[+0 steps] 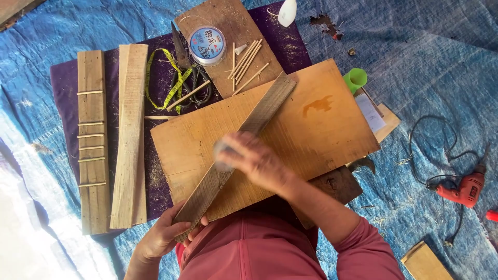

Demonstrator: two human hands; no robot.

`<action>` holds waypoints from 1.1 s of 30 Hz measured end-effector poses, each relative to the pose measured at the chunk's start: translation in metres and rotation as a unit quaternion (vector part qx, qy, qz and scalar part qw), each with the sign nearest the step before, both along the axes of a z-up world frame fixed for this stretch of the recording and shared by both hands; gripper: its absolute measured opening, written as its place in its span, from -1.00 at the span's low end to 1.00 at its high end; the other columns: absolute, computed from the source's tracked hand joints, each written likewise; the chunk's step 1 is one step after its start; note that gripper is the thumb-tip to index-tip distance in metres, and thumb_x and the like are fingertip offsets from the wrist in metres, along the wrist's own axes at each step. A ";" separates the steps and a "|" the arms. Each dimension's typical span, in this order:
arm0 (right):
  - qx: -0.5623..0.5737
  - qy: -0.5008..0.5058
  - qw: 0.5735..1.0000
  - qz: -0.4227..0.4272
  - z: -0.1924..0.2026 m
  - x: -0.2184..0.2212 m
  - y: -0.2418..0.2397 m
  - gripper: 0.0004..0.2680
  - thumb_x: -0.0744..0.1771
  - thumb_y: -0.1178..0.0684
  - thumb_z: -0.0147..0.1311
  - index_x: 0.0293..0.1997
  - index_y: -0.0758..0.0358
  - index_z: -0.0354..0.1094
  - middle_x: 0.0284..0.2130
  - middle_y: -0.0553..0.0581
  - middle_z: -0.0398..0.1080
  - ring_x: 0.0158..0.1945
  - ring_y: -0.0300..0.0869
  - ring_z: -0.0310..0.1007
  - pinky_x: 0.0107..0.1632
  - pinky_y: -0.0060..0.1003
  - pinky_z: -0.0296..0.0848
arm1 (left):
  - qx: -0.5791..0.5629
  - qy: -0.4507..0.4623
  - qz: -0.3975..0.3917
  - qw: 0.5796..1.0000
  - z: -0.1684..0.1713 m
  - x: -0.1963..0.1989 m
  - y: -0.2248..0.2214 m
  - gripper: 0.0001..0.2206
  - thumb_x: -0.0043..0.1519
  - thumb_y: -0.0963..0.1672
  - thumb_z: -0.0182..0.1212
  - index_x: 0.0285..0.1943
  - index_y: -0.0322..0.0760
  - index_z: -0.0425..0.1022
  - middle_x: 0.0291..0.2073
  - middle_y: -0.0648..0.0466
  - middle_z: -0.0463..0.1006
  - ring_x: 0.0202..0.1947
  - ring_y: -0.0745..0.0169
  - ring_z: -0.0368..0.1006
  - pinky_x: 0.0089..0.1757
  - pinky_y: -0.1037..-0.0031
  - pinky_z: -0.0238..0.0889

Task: A person is manually sanding a wooden board and a long wooden strip using sandpaper on a makeshift workbench.

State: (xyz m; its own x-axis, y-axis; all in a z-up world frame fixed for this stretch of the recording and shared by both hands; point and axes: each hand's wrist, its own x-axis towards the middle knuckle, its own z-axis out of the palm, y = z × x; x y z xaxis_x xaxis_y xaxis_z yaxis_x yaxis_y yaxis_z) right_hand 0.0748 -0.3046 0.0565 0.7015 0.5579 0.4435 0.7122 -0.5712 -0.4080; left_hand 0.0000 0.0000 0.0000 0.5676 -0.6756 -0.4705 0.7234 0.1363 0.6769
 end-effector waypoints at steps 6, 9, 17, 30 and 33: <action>-0.013 0.057 0.966 -0.250 -0.074 0.064 -0.091 -0.75 0.39 0.20 -0.01 0.21 0.06 0.30 0.16 0.36 0.21 0.07 0.13 0.38 -0.07 -0.25 0.54 | 0.048 -0.036 -0.037 0.998 0.006 0.003 -0.003 -0.72 0.12 -0.25 0.07 -0.01 -0.60 0.49 -0.29 -0.15 0.61 -0.55 0.13 0.45 -0.58 0.40 0.32; -0.090 0.050 0.938 -0.332 -0.089 0.074 -0.105 -0.45 0.26 0.45 0.08 0.34 -0.14 0.24 0.40 0.42 0.04 0.15 0.30 0.41 -0.20 -0.08 0.66 | 0.099 -0.059 -0.049 0.992 0.016 0.005 -0.004 -0.71 0.16 -0.26 0.05 0.04 -0.53 0.49 -0.24 -0.13 0.65 -0.53 0.15 0.49 -0.55 0.40 0.42; -0.117 0.170 0.889 -0.409 -0.066 0.073 -0.117 -0.38 0.28 0.21 0.21 0.45 -0.36 -0.01 -0.13 0.27 0.26 -0.08 0.10 0.34 -0.14 -0.01 0.55 | 0.332 -0.209 -0.102 0.914 0.030 0.006 0.001 -0.49 0.23 -0.18 0.06 0.44 -0.09 0.41 -0.16 0.17 0.76 -0.20 0.41 0.55 -0.12 0.59 0.39; -0.113 0.169 0.946 -0.252 -0.029 0.004 -0.030 -0.52 0.27 0.25 0.22 0.31 0.00 0.14 -0.18 0.31 0.30 -0.35 -0.02 0.42 -0.31 -0.13 0.58 | 0.372 -0.230 -0.085 0.895 0.025 0.005 0.001 -0.49 0.25 -0.21 0.12 0.45 -0.04 0.40 -0.13 0.13 0.78 -0.09 0.45 0.66 -0.03 0.63 0.46; -0.122 0.190 0.904 -0.363 -0.037 0.048 -0.096 -0.57 0.29 0.25 0.13 0.29 -0.04 0.16 -0.16 0.30 0.27 -0.29 0.11 0.43 -0.41 -0.05 0.55 | 0.379 -0.250 -0.078 0.887 0.014 0.000 0.003 -0.48 0.23 -0.22 0.13 0.44 -0.02 0.42 -0.13 0.15 0.76 -0.10 0.46 0.66 -0.04 0.64 0.45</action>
State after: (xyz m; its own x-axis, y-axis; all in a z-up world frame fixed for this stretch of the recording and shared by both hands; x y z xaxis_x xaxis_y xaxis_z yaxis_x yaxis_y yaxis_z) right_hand 0.1232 -0.4011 0.0197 0.9978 -0.0623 0.0205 -0.0515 -0.9377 -0.3436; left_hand -0.0002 0.0034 0.0145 0.7605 -0.3614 -0.5395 0.2767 -0.5713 0.7727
